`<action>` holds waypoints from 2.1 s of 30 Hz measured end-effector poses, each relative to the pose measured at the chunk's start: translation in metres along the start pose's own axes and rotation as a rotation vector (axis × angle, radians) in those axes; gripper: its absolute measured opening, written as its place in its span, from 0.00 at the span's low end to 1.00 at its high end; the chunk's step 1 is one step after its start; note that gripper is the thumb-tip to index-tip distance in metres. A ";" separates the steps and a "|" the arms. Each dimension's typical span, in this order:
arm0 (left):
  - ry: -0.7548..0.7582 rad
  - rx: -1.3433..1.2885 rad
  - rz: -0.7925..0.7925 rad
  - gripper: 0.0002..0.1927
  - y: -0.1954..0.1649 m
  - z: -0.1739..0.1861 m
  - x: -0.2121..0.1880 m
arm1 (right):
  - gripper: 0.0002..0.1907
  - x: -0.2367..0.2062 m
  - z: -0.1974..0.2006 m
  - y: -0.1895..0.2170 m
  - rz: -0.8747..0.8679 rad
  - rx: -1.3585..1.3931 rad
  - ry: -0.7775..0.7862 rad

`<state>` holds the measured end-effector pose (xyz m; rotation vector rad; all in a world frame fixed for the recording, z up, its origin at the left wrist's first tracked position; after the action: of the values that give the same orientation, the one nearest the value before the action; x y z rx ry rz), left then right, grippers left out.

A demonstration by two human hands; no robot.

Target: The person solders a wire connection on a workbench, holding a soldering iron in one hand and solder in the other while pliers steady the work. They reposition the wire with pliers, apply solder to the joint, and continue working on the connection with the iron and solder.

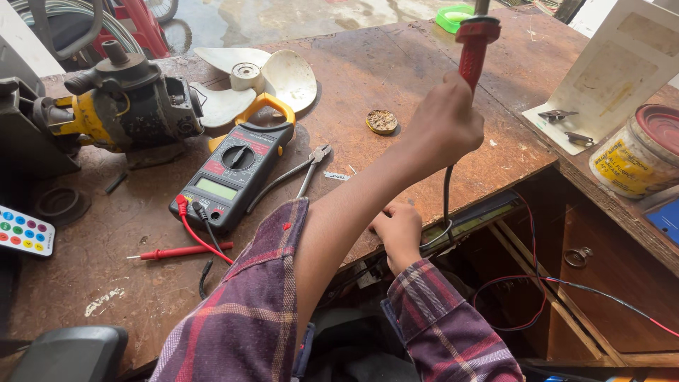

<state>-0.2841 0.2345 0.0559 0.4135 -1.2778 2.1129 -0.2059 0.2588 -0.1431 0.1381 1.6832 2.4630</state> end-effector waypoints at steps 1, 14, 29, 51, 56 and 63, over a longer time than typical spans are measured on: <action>0.001 -0.016 -0.047 0.14 -0.009 0.005 0.003 | 0.07 -0.002 0.000 0.004 0.008 -0.006 -0.002; -0.124 0.239 -0.179 0.19 -0.071 0.078 -0.031 | 0.10 -0.011 -0.002 0.009 0.029 0.138 0.061; -0.106 0.159 0.312 0.19 -0.069 0.161 -0.132 | 0.12 -0.032 0.002 0.046 0.370 -0.258 -0.194; 0.338 0.337 0.589 0.14 -0.029 0.149 -0.221 | 0.10 -0.032 -0.003 0.055 0.220 -0.364 -0.102; 0.451 0.247 0.734 0.14 -0.032 0.141 -0.234 | 0.11 -0.034 -0.004 0.055 0.237 -0.404 -0.146; 0.533 0.311 0.650 0.17 -0.036 0.141 -0.234 | 0.08 -0.042 -0.011 0.065 0.310 -0.523 -0.234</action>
<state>-0.0918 0.0416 0.0181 -0.4945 -0.8266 2.7101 -0.1715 0.2179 -0.0859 0.6309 0.9437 2.8760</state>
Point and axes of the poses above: each hand's wrist, its own x-axis towards the middle knuckle, its own z-axis out of the back of the hand, y = z × x, the point moved 7 cm from there along x, towards the middle knuckle, and after that the axes turned 6 degrees about y, right-handed, at the moved point
